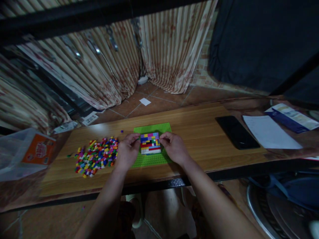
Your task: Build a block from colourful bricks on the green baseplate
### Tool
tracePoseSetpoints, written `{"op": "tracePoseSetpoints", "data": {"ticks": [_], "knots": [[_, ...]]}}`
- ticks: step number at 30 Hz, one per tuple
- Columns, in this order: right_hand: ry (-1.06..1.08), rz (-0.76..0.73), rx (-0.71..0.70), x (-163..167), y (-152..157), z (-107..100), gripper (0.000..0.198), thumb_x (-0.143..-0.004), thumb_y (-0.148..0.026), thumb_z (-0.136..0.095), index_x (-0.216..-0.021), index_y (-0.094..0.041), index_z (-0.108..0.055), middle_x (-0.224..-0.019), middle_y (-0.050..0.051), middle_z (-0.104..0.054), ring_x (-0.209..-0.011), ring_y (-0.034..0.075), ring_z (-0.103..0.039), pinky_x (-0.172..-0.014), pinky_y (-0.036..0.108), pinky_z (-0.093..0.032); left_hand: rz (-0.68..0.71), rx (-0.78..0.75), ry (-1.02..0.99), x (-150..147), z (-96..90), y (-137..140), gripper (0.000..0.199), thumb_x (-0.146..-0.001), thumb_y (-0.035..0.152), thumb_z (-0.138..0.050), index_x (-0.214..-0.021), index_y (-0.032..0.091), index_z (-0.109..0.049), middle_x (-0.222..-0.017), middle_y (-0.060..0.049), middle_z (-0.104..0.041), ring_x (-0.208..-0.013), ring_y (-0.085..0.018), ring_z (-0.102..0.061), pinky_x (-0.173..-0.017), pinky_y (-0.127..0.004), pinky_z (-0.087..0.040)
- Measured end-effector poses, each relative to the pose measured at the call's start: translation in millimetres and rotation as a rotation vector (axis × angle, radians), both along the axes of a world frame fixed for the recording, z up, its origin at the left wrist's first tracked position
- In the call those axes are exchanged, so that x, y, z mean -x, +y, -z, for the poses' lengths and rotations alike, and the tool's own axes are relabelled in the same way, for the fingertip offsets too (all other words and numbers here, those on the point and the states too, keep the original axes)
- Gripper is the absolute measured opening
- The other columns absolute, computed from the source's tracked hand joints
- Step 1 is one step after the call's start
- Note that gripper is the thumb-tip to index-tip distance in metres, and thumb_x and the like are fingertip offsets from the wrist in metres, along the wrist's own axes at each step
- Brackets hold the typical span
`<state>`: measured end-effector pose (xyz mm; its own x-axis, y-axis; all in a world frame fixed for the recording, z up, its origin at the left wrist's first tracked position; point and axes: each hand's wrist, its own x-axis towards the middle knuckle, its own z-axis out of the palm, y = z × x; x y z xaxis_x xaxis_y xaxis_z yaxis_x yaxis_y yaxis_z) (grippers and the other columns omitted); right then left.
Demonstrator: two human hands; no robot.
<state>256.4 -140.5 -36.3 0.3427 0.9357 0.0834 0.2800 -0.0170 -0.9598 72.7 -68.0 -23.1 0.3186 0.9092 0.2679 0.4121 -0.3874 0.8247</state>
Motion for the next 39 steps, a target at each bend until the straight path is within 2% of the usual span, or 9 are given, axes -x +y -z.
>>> {"op": "tracePoseSetpoints", "data": {"ticks": [5, 16, 24, 31, 35, 39], "knots": [[-0.060, 0.034, 0.015, 1.0, 2.3, 3.0, 0.010, -0.078, -0.030, -0.061, -0.077, -0.021, -0.067, -0.078, 0.002, -0.071, -0.075, 0.018, -0.064, -0.074, 0.032, -0.047, 0.008, -0.006, 0.013, 1.1, 0.2, 0.6, 0.027, -0.082, 0.011, -0.053, -0.105, 0.018, -0.067, -0.101, -0.007, -0.070, -0.093, -0.018, -0.068, -0.087, -0.033, -0.056], [-0.092, 0.009, 0.038, -3.0, -0.1, 4.8, 0.008, -0.077, -0.023, -0.062, -0.082, -0.022, -0.069, -0.082, 0.003, -0.073, -0.077, 0.017, -0.067, -0.075, 0.031, -0.050, -0.002, -0.019, 0.046, 3.6, 1.7, 1.1, 0.027, -0.083, 0.012, -0.054, -0.105, 0.019, -0.068, -0.101, -0.007, -0.071, -0.093, -0.018, -0.068, -0.086, -0.032, -0.056], [-0.104, -0.040, 0.092, -2.7, -3.4, 6.7, 0.013, -0.077, -0.023, -0.060, -0.083, -0.021, -0.072, -0.078, 0.003, -0.074, -0.069, 0.018, -0.066, -0.065, 0.030, -0.050, 0.007, -0.007, 0.031, 3.8, 2.0, 1.3, 0.027, -0.083, 0.013, -0.054, -0.106, 0.019, -0.067, -0.103, -0.007, -0.071, -0.094, -0.018, -0.069, -0.086, -0.032, -0.056], [-0.015, 0.017, 0.079, -1.8, -2.5, 5.6, 0.016, -0.079, -0.028, -0.060, -0.085, -0.022, -0.074, -0.074, 0.003, -0.073, -0.066, 0.019, -0.067, -0.066, 0.033, -0.052, 0.002, -0.011, 0.053, 4.1, 1.1, 0.8, 0.028, -0.082, 0.012, -0.054, -0.106, 0.018, -0.068, -0.102, -0.007, -0.071, -0.093, -0.018, -0.069, -0.086, -0.033, -0.056], [0.014, 0.082, 0.048, 3.5, -2.0, -1.9, 0.014, -0.074, -0.030, -0.066, -0.082, -0.021, -0.075, -0.082, 0.004, -0.076, -0.074, 0.019, -0.068, -0.074, 0.034, -0.052, -0.007, -0.006, 0.073, 3.1, 0.5, 0.7, 0.028, -0.082, 0.011, -0.053, -0.105, 0.018, -0.068, -0.103, -0.008, -0.070, -0.093, -0.019, -0.068, -0.086, -0.034, -0.056], [0.069, 0.103, 0.025, 5.9, 1.0, 0.4, 0.013, -0.071, -0.031, -0.069, -0.078, -0.022, -0.075, -0.082, 0.004, -0.076, -0.074, 0.019, -0.069, -0.074, 0.034, -0.052, -0.001, 0.001, 0.060, 3.4, 2.1, 0.7, 0.027, -0.082, 0.011, -0.054, -0.105, 0.018, -0.068, -0.103, -0.008, -0.070, -0.093, -0.019, -0.068, -0.087, -0.034, -0.056]]}}
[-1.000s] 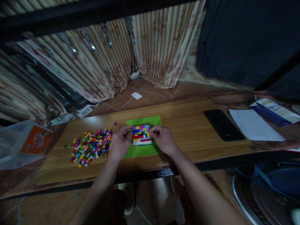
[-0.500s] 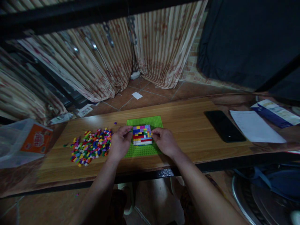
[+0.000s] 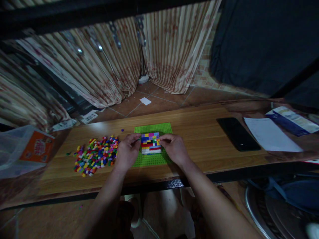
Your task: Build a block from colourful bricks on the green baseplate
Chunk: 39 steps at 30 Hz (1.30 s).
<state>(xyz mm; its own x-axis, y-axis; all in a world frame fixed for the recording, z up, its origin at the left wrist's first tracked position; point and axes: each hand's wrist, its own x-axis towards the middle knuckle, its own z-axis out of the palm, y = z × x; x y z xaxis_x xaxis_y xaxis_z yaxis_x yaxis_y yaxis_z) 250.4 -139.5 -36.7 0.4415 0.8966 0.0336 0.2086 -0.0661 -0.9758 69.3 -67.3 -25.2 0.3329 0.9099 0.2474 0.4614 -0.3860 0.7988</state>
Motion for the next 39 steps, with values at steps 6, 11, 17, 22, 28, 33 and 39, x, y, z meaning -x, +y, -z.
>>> {"op": "tracePoseSetpoints", "data": {"ticks": [6, 11, 17, 22, 28, 33, 39], "knots": [[0.089, 0.005, -0.011, -1.1, 5.3, 3.8, 0.013, -0.064, -0.031, -0.073, -0.072, -0.021, -0.073, -0.074, 0.003, -0.074, -0.069, 0.018, -0.067, -0.070, 0.032, -0.052, 0.012, 0.010, -0.008, -0.2, -0.4, -1.9, 0.028, -0.082, 0.010, -0.054, -0.104, 0.019, -0.068, -0.101, -0.007, -0.071, -0.093, -0.019, -0.069, -0.085, -0.033, -0.057], [0.142, 0.029, 0.010, -2.4, 8.3, 5.3, 0.016, -0.059, -0.034, -0.075, -0.067, -0.021, -0.071, -0.067, 0.002, -0.071, -0.062, 0.015, -0.062, -0.063, 0.030, -0.049, -0.006, 0.006, 0.011, -2.2, -4.5, -3.5, 0.029, -0.080, 0.008, -0.053, -0.101, 0.019, -0.069, -0.098, -0.007, -0.072, -0.090, -0.019, -0.069, -0.084, -0.033, -0.057], [0.209, 0.022, 0.062, -4.6, 8.1, 6.2, 0.024, -0.056, -0.039, -0.078, -0.069, -0.020, -0.072, -0.062, 0.001, -0.067, -0.055, 0.013, -0.055, -0.055, 0.028, -0.044, 0.001, 0.006, -0.008, -3.4, -4.7, -4.5, 0.029, -0.079, 0.007, -0.053, -0.100, 0.020, -0.068, -0.096, -0.006, -0.072, -0.091, -0.018, -0.069, -0.086, -0.032, -0.057], [0.252, 0.019, 0.075, -4.2, 8.7, 1.9, 0.026, -0.059, -0.042, -0.077, -0.071, -0.020, -0.072, -0.061, 0.001, -0.067, -0.057, 0.014, -0.057, -0.057, 0.028, -0.046, 0.004, 0.004, 0.010, -4.0, -6.9, -6.2, 0.029, -0.079, 0.006, -0.052, -0.100, 0.019, -0.068, -0.098, -0.006, -0.072, -0.093, -0.018, -0.069, -0.089, -0.032, -0.056], [0.250, 0.028, 0.069, -2.5, 12.0, 4.2, 0.024, -0.059, -0.041, -0.077, -0.069, -0.020, -0.070, -0.062, 0.001, -0.067, -0.056, 0.014, -0.058, -0.055, 0.028, -0.047, 0.003, -0.011, 0.042, -4.3, -7.8, -7.3, 0.029, -0.080, 0.007, -0.052, -0.100, 0.020, -0.068, -0.098, -0.006, -0.072, -0.091, -0.018, -0.069, -0.087, -0.032, -0.056], [0.299, 0.040, 0.064, -1.7, 13.1, 5.9, 0.023, -0.056, -0.040, -0.079, -0.067, -0.021, -0.070, -0.061, 0.001, -0.066, -0.054, 0.013, -0.057, -0.055, 0.028, -0.048, -0.010, -0.029, 0.061, -5.7, -8.4, -7.9, 0.029, -0.079, 0.005, -0.053, -0.098, 0.020, -0.069, -0.098, -0.006, -0.072, -0.090, -0.019, -0.069, -0.087, -0.032, -0.056], [0.353, 0.063, 0.071, 0.7, 14.5, 4.7, 0.026, -0.051, -0.040, -0.082, -0.064, -0.020, -0.069, -0.057, -0.001, -0.064, -0.050, 0.012, -0.053, -0.053, 0.029, -0.045, -0.014, 0.016, -0.025, -6.1, -5.5, -6.6, 0.028, -0.079, 0.005, -0.053, -0.096, 0.019, -0.069, -0.097, -0.005, -0.073, -0.090, -0.017, -0.070, -0.087, -0.033, -0.057]]}}
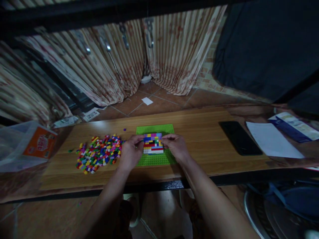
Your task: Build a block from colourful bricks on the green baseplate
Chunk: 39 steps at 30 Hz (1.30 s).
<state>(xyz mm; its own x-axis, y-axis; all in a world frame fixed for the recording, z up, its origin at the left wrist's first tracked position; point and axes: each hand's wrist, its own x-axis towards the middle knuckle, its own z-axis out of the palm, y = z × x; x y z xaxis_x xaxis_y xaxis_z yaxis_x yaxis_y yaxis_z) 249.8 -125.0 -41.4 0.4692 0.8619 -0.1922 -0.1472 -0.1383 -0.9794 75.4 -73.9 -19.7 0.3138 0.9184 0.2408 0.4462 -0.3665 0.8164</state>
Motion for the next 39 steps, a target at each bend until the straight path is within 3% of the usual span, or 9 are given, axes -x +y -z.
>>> {"op": "tracePoseSetpoints", "data": {"ticks": [6, 10, 15, 22, 31, 39], "knots": [[-0.107, -0.002, -0.116, 0.6, -6.5, -16.9, 0.024, -0.063, -0.043, -0.075, -0.069, -0.020, -0.069, -0.058, -0.001, -0.063, -0.055, 0.013, -0.053, -0.057, 0.028, -0.045, 0.020, 0.063, -0.163, -1.5, -2.3, -2.8, 0.022, -0.079, 0.009, -0.059, -0.098, 0.018, -0.069, -0.097, -0.005, -0.074, -0.087, -0.015, -0.070, -0.086, -0.030, -0.057], [-0.183, -0.035, -0.219, 12.0, -12.0, -26.3, 0.022, -0.070, -0.041, -0.073, -0.078, -0.020, -0.071, -0.071, 0.001, -0.069, -0.064, 0.014, -0.059, -0.064, 0.028, -0.048, 0.107, 0.057, -0.209, -5.5, -3.1, -7.5, 0.028, -0.080, 0.011, -0.061, -0.106, 0.019, -0.067, -0.095, -0.003, -0.073, -0.087, -0.014, -0.070, -0.087, -0.029, -0.056], [-0.190, -0.157, -0.287, 26.3, -12.1, -21.5, 0.022, -0.073, -0.038, -0.072, -0.086, -0.021, -0.072, -0.082, 0.002, -0.072, -0.074, 0.016, -0.064, -0.071, 0.030, -0.052, 0.212, -0.023, -0.180, -11.3, -2.3, -12.3, 0.033, -0.082, 0.010, -0.060, -0.113, 0.021, -0.064, -0.100, -0.004, -0.072, -0.089, -0.014, -0.069, -0.087, -0.029, -0.056], [-0.191, -0.168, -0.287, 23.7, -13.3, -16.6, 0.016, -0.076, -0.034, -0.071, -0.084, -0.020, -0.073, -0.083, 0.002, -0.074, -0.073, 0.016, -0.067, -0.070, 0.030, -0.053, 0.212, -0.149, -0.118, -16.0, -2.0, -16.1, 0.042, -0.082, 0.010, -0.060, -0.123, 0.021, -0.057, -0.105, -0.006, -0.068, -0.080, -0.011, -0.066, -0.080, -0.027, -0.057], [-0.729, -0.282, -0.344, 14.3, -26.2, -29.4, 0.020, -0.090, -0.025, -0.055, -0.097, -0.025, -0.074, -0.094, 0.004, -0.074, -0.084, 0.018, -0.068, -0.078, 0.031, -0.051, 0.233, -0.117, -0.163, -20.2, 2.7, -17.8, 0.045, -0.081, 0.006, -0.057, -0.124, 0.020, -0.055, -0.108, -0.007, -0.064, -0.080, -0.010, -0.065, -0.081, -0.027, -0.058], [-0.843, -0.308, -0.311, 7.6, -30.9, -27.6, 0.022, -0.092, -0.025, -0.053, -0.101, -0.025, -0.073, -0.093, 0.004, -0.074, -0.083, 0.018, -0.069, -0.076, 0.030, -0.052, 0.256, -0.090, -0.184, -22.3, 5.1, -20.4, 0.043, -0.083, 0.010, -0.057, -0.125, 0.019, -0.055, -0.108, -0.008, -0.065, -0.083, -0.012, -0.067, -0.083, -0.028, -0.057]]}}
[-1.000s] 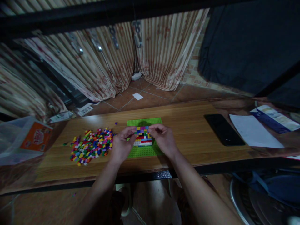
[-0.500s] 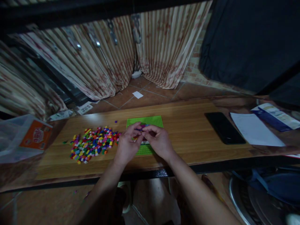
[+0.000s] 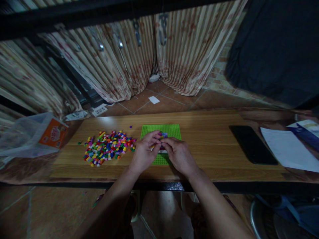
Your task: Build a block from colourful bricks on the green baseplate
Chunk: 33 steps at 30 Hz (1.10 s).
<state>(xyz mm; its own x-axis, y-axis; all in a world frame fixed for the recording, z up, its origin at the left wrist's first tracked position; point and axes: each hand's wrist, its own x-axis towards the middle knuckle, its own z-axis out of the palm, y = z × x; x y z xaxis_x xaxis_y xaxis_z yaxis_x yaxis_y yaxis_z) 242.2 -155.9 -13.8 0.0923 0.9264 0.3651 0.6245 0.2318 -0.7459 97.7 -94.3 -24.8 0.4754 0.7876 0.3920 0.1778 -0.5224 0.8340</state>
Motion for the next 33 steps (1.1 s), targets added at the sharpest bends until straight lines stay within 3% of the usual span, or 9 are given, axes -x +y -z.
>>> {"op": "tracePoseSetpoints", "data": {"ticks": [3, 7, 13, 17, 22, 29, 33], "knots": [[0.042, 0.055, 0.012, -5.0, 0.3, 0.2, 0.022, -0.091, -0.027, -0.052, -0.098, -0.024, -0.073, -0.093, 0.004, -0.073, -0.085, 0.018, -0.068, -0.077, 0.030, -0.050, -0.032, -0.015, 0.026, 4.2, -4.1, 2.3, 0.040, -0.084, 0.012, -0.056, -0.123, 0.019, -0.057, -0.108, -0.008, -0.067, -0.086, -0.013, -0.068, -0.084, -0.028, -0.056], [0.163, 0.179, 0.051, -16.3, 4.8, 5.1, 0.019, -0.087, -0.032, -0.058, -0.090, -0.022, -0.074, -0.093, 0.005, -0.071, -0.086, 0.019, -0.065, -0.077, 0.032, -0.049, -0.200, -0.010, 0.125, 22.4, -8.6, 18.4, 0.036, -0.085, 0.014, -0.055, -0.120, 0.019, -0.059, -0.104, -0.007, -0.070, -0.091, -0.016, -0.068, -0.087, -0.029, -0.055], [0.453, 0.228, 0.210, -21.7, 10.2, 11.0, 0.021, -0.074, -0.038, -0.067, -0.083, -0.021, -0.076, -0.087, 0.005, -0.075, -0.083, 0.021, -0.066, -0.079, 0.035, -0.048, -0.403, -0.046, 0.634, 60.1, -11.0, 47.0, 0.031, -0.081, 0.013, -0.052, -0.107, 0.016, -0.069, -0.103, -0.011, -0.072, -0.093, -0.023, -0.067, -0.087, -0.033, -0.052], [0.511, 0.208, 0.288, -17.6, 11.9, 13.1, 0.024, -0.070, -0.039, -0.069, -0.083, -0.020, -0.077, -0.082, 0.005, -0.075, -0.079, 0.021, -0.066, -0.076, 0.035, -0.049, -0.394, -0.131, 0.805, 71.0, -9.2, 52.8, 0.026, -0.081, 0.014, -0.052, -0.097, 0.015, -0.072, -0.102, -0.011, -0.072, -0.099, -0.025, -0.064, -0.093, -0.035, -0.049], [0.513, 0.180, 0.296, -15.9, 13.2, 20.1, 0.021, -0.070, -0.036, -0.070, -0.083, -0.022, -0.077, -0.084, 0.004, -0.076, -0.078, 0.019, -0.066, -0.075, 0.033, -0.048, -0.358, -0.172, 0.840, 73.4, -2.2, 57.4, 0.023, -0.080, 0.011, -0.051, -0.086, 0.015, -0.072, -0.093, -0.009, -0.072, -0.095, -0.022, -0.064, -0.093, -0.034, -0.047], [0.574, 0.217, 0.286, -12.4, 15.2, 21.4, 0.021, -0.068, -0.036, -0.071, -0.079, -0.019, -0.074, -0.064, 0.000, -0.068, -0.057, 0.013, -0.056, -0.056, 0.027, -0.043, -0.386, -0.151, 0.824, 74.0, -1.4, 58.5, 0.025, -0.074, 0.006, -0.050, -0.080, 0.016, -0.071, -0.088, -0.011, -0.072, -0.089, -0.024, -0.065, -0.086, -0.033, -0.049], [0.608, 0.251, 0.301, -11.2, 15.9, 21.1, 0.021, -0.065, -0.037, -0.071, -0.073, -0.018, -0.071, -0.059, 0.000, -0.064, -0.053, 0.012, -0.053, -0.053, 0.027, -0.043, -0.395, -0.135, 0.816, 74.0, -2.3, 57.8, 0.025, -0.071, 0.004, -0.050, -0.079, 0.016, -0.071, -0.087, -0.011, -0.071, -0.089, -0.025, -0.065, -0.084, -0.033, -0.049]]}}
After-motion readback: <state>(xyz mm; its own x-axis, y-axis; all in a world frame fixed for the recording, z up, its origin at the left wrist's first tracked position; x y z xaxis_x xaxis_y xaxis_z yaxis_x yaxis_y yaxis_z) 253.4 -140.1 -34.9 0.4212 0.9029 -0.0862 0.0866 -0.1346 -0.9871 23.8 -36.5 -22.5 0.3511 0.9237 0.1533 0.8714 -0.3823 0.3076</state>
